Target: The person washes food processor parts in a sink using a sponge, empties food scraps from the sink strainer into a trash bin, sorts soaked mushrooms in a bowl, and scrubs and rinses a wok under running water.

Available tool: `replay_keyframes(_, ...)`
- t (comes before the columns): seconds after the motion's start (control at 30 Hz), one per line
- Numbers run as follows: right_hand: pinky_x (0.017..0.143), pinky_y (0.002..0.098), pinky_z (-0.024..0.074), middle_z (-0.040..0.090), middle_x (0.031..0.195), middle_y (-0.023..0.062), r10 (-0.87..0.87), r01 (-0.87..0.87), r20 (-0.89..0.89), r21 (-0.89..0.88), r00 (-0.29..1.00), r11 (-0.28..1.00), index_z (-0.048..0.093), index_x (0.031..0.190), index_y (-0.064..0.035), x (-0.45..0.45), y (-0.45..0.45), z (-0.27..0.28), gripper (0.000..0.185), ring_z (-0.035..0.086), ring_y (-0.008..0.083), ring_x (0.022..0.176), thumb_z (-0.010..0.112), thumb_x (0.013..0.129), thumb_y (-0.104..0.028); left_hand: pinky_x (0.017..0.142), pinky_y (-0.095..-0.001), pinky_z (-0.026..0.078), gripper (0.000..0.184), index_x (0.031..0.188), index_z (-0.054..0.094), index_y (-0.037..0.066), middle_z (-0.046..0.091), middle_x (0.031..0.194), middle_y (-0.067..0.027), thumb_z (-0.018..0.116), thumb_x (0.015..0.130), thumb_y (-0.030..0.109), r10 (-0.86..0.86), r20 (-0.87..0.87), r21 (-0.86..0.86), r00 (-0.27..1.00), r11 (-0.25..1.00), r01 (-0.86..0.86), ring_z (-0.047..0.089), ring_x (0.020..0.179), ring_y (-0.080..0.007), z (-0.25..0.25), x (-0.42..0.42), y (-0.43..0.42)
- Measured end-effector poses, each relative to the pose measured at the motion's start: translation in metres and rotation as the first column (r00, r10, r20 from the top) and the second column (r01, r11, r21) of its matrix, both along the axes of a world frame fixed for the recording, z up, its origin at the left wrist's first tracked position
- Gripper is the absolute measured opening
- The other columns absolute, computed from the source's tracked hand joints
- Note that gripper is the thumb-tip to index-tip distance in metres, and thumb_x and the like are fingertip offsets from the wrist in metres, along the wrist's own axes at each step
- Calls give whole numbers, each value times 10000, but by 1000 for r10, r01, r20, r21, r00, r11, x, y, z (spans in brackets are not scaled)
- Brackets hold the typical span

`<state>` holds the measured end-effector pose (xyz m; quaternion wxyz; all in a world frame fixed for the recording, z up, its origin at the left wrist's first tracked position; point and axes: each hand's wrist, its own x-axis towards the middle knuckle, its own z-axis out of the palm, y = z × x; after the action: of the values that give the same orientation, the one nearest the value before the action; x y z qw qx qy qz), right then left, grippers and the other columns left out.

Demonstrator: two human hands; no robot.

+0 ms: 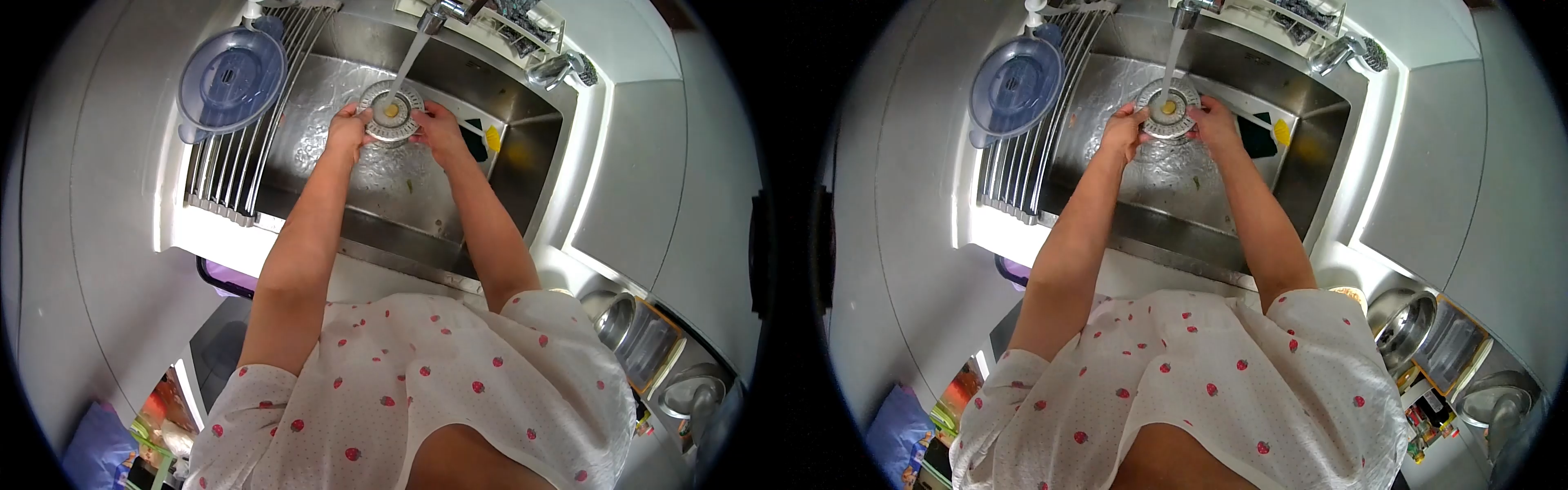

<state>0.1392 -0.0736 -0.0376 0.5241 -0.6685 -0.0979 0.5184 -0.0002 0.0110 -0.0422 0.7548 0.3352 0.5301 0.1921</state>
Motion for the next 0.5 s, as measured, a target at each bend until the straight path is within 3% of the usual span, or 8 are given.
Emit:
replay_keyframes(0.03, 497, 249, 476, 562, 925, 112, 0, 0, -2, -4, 1000, 1000, 433, 1168, 27, 2, -2, -12, 403, 558, 146, 642, 542, 810, -123, 605, -251, 476, 254, 1031, 497, 75, 566, 885, -35, 556, 811, 187, 11, -199, 51, 980, 999, -1, 546, 719, -129, -6, 2, -2)
replay_keyframes(0.1, 500, 258, 473, 572, 837, 80, 15, 32, 243, -187, 970, 982, 473, 1109, 19, 12, -5, -49, 357, 552, 129, 672, 566, 797, -127, 593, -249, 451, 248, 1027, 503, 80, 570, 876, -32, 555, 806, 181, 44, -229, 63, 972, 998, -30, 539, 705, -129, -16, -3, 1)
replay_keyframes(0.2, 474, 260, 469, 582, 819, 93, 52, 62, 324, -331, 945, 942, 488, 1095, 34, 14, -11, -60, 352, 561, 135, 687, 565, 792, -129, 583, -250, 407, 246, 1030, 512, 90, 578, 874, -29, 549, 797, 159, 122, -248, 86, 961, 991, -104, 538, 706, -133, -27, -19, 11)
replay_keyframes(0.33, 559, 290, 485, 598, 875, 114, -36, 108, 246, -285, 969, 953, 518, 1070, 11, -1, -9, -68, 317, 585, 183, 742, 561, 794, -139, 626, -268, 393, 274, 1053, 513, 106, 588, 902, -36, 541, 781, 129, 183, -234, 65, 955, 983, -172, 552, 755, -142, -30, -26, 10)
replay_keyframes(0.37, 631, 309, 481, 589, 940, 122, 167, -4, 465, -330, 869, 944, 520, 1073, -3, -1, -10, -82, 316, 585, 218, 789, 558, 785, -126, 626, -268, 393, 274, 1053, 513, 106, 588, 902, -36, 541, 781, 129, 185, -236, 66, 954, 983, -174, 552, 755, -142, -29, -26, 9)
replay_keyframes(0.4, 703, 328, 476, 579, 1006, 130, 352, -98, 639, -398, 684, 912, 521, 1076, -16, -3, -9, -82, 318, 584, 252, 836, 555, 775, -113, 649, -278, 392, 272, 1054, 514, 109, 590, 916, -40, 536, 783, 124, 165, -238, 62, 957, 986, -155, 553, 769, -144, -29, -26, 7)
replay_keyframes(0.43, 703, 328, 476, 579, 1006, 130, 353, -101, 639, -396, 684, 913, 521, 1076, -16, -3, -10, -82, 318, 584, 252, 836, 555, 775, -113, 671, -288, 391, 271, 1056, 514, 111, 592, 930, -45, 531, 785, 119, 147, -238, 60, 960, 989, -136, 555, 784, -146, -29, -26, 7)
replay_keyframes(0.5, 813, 370, 422, 552, 1050, 148, 363, -132, 879, -338, 309, 932, 516, 1106, -48, -6, -17, -78, 360, 534, 311, 947, 538, 752, -110, 686, -294, 389, 264, 1052, 519, 111, 593, 941, -47, 522, 788, 114, 163, -231, 67, 959, 986, -151, 554, 790, -147, -27, -28, 7)
